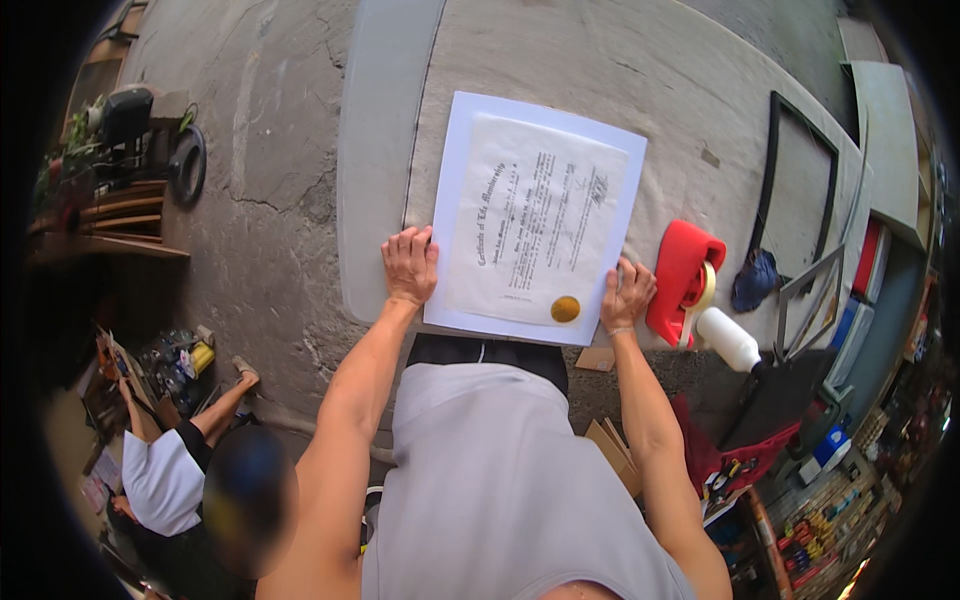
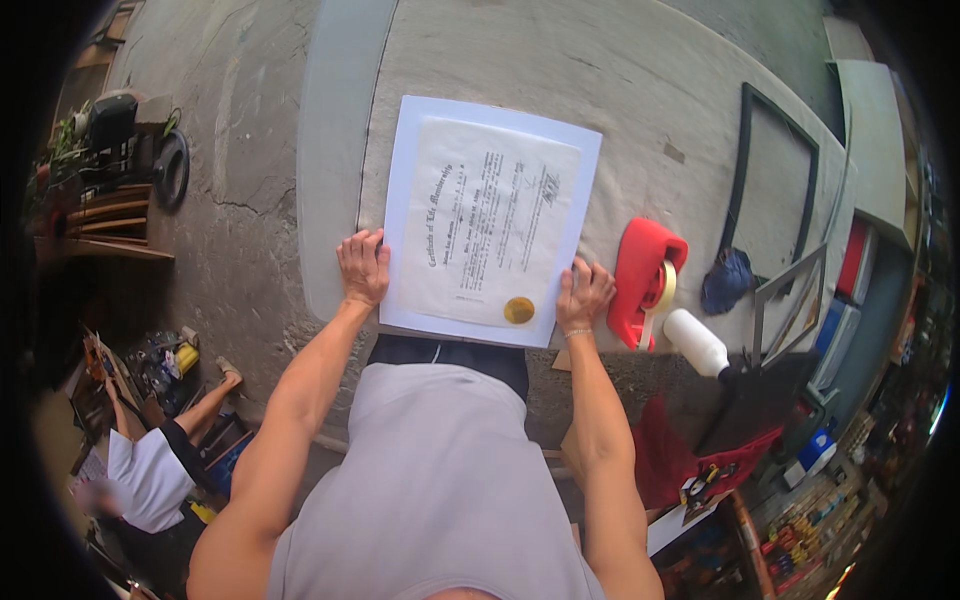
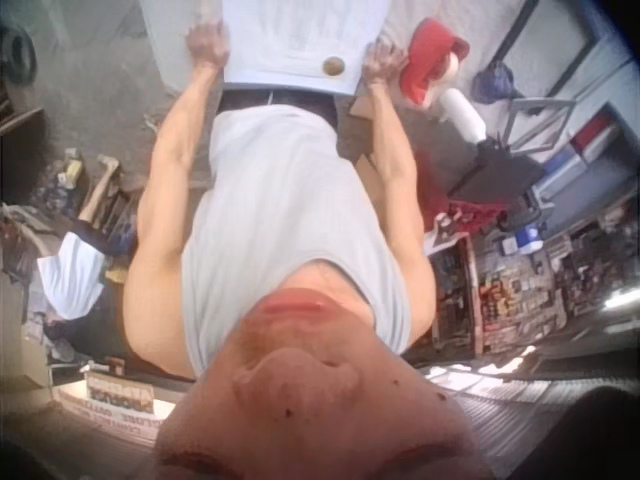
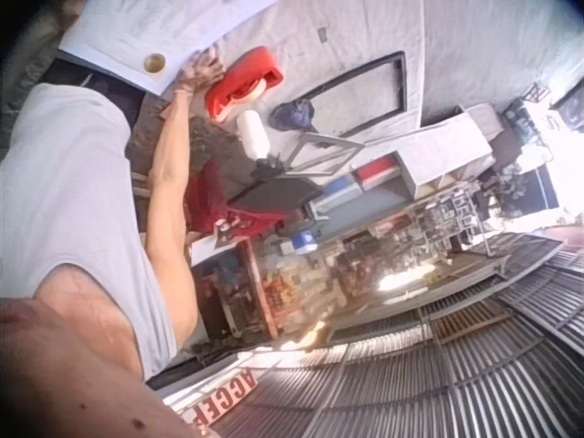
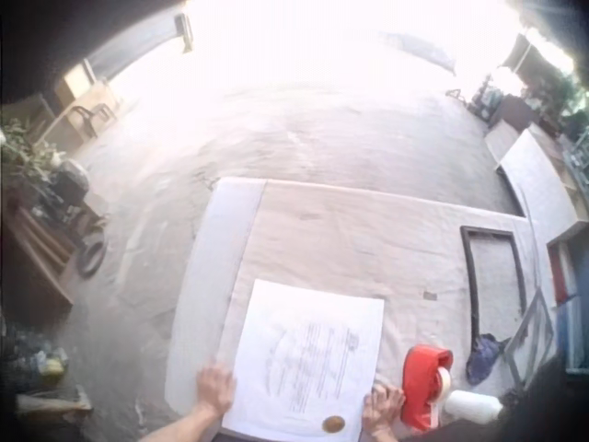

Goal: The person measures a white sheet of paper with a tape measure and marks it with a pencil. They then use a ruler to draw straight lines on the paper. The person also handles a document and a picture frame on the table.

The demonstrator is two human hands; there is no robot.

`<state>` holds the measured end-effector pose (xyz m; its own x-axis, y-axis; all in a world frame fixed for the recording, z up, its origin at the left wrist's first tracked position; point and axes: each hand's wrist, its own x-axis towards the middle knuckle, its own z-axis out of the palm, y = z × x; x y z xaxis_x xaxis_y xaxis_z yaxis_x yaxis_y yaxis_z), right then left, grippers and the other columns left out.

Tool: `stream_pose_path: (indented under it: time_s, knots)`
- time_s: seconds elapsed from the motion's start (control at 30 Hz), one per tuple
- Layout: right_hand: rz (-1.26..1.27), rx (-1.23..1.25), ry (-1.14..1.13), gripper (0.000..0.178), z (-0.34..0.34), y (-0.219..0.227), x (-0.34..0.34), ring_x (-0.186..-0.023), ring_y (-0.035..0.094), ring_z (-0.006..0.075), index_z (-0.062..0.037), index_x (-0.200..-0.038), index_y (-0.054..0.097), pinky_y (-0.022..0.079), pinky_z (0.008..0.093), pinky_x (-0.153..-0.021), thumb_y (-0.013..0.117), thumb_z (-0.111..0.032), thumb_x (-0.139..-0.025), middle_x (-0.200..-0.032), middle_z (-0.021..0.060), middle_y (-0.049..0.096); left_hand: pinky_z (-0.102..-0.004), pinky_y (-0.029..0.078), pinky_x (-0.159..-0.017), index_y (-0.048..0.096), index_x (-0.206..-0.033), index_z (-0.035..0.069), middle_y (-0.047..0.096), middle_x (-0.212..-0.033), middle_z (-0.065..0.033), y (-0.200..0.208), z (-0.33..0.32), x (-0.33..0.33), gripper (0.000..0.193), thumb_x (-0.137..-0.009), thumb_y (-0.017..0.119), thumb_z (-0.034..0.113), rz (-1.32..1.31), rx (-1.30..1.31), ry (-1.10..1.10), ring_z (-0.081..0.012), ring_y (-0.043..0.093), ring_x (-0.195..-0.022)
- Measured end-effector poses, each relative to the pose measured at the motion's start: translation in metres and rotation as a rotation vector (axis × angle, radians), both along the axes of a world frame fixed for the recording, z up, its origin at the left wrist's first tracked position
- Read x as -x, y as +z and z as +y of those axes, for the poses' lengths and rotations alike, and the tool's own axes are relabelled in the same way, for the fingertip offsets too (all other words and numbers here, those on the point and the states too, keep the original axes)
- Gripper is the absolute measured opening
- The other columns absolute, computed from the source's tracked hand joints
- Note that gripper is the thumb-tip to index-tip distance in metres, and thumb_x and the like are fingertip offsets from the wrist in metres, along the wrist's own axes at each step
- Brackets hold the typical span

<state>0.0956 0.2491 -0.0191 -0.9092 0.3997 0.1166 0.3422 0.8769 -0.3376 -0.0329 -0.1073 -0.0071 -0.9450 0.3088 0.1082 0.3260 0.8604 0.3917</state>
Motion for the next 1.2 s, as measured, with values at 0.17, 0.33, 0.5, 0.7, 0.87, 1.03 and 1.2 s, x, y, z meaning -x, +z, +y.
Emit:
stream_pose_path:
  time_s: [0.17, 0.33, 0.5, 0.7, 0.87, 1.03, 1.2]
  knots:
    - [-0.072, 0.022, 0.009, 0.032, 0.005, -0.003, -0.006, -0.103, 0.047, 0.0304, -0.0149, -0.113, 0.059, 0.033, 0.0468, -0.089, 0.054, -0.038, -0.091, -0.106, 0.0106, 0.051, -0.0417, 0.037, -0.086, 0.059, -0.115, 0.010, 0.053, -0.109, -0.0073, -0.001, 0.002, -0.005, 0.029, -0.087, 0.059, 0.021, -0.021, 0.006, -0.007, -0.0271, 0.050, -0.098]
    - [-0.069, -0.004, 0.026, 0.034, 0.006, -0.005, -0.003, -0.102, 0.046, 0.0300, -0.0146, -0.114, 0.057, 0.033, 0.0461, -0.088, 0.053, -0.039, -0.092, -0.106, 0.0109, 0.050, -0.0411, 0.037, -0.087, 0.059, -0.116, 0.010, 0.054, -0.109, -0.0067, -0.004, 0.001, -0.004, 0.030, -0.087, 0.059, 0.021, -0.004, 0.025, -0.002, -0.0266, 0.050, -0.097]
    - [-0.069, 0.026, 0.023, 0.032, 0.005, 0.001, 0.001, -0.102, 0.046, 0.0295, -0.0142, -0.113, 0.058, 0.033, 0.0449, -0.089, 0.052, -0.037, -0.093, -0.106, 0.0104, 0.049, -0.0420, 0.035, -0.089, 0.058, -0.117, 0.007, 0.055, -0.109, -0.0110, -0.001, 0.001, -0.004, 0.031, -0.089, 0.057, 0.021, -0.033, 0.014, -0.006, -0.0289, 0.050, -0.100]
    - [-0.049, 0.048, 0.020, 0.032, 0.004, 0.003, 0.001, -0.102, 0.046, 0.0291, -0.0137, -0.113, 0.059, 0.033, 0.0438, -0.089, 0.053, -0.038, -0.093, -0.105, 0.0101, 0.050, -0.0410, 0.038, -0.086, 0.060, -0.115, 0.010, 0.055, -0.110, -0.0068, -0.004, 0.002, -0.001, 0.030, -0.087, 0.060, 0.020, 0.019, 0.008, -0.002, -0.0262, 0.051, -0.098]
    - [-0.023, 0.115, 0.005, 0.036, 0.006, 0.005, 0.002, -0.100, 0.047, 0.0291, -0.0123, -0.109, 0.061, 0.033, 0.0435, -0.089, 0.057, -0.043, -0.090, -0.102, 0.0097, 0.051, -0.0411, 0.038, -0.087, 0.061, -0.114, 0.010, 0.056, -0.108, -0.0072, -0.002, 0.002, 0.000, 0.028, -0.088, 0.060, 0.020, 0.030, -0.017, 0.013, -0.0262, 0.051, -0.097]
    - [-0.161, 0.294, -0.164, 0.049, -0.001, 0.036, 0.030, -0.092, 0.050, 0.0255, -0.0090, -0.107, 0.063, 0.038, 0.0396, -0.083, 0.073, -0.048, -0.078, -0.093, 0.0075, 0.054, -0.0401, 0.036, -0.087, 0.061, -0.112, 0.008, 0.058, -0.103, -0.0084, 0.012, 0.007, 0.003, 0.035, -0.088, 0.063, 0.035, -0.098, -0.101, 0.106, -0.0271, 0.052, -0.097]
    - [-0.152, 0.237, -0.222, 0.054, -0.018, 0.046, 0.060, -0.083, 0.051, 0.0221, -0.0064, -0.105, 0.064, 0.041, 0.0385, -0.079, 0.080, -0.047, -0.072, -0.085, 0.0058, 0.055, -0.0421, 0.035, -0.088, 0.060, -0.107, 0.009, 0.057, -0.099, -0.0061, 0.034, 0.047, 0.006, 0.063, -0.073, 0.073, 0.060, -0.253, 0.082, 0.336, -0.0259, 0.052, -0.097]
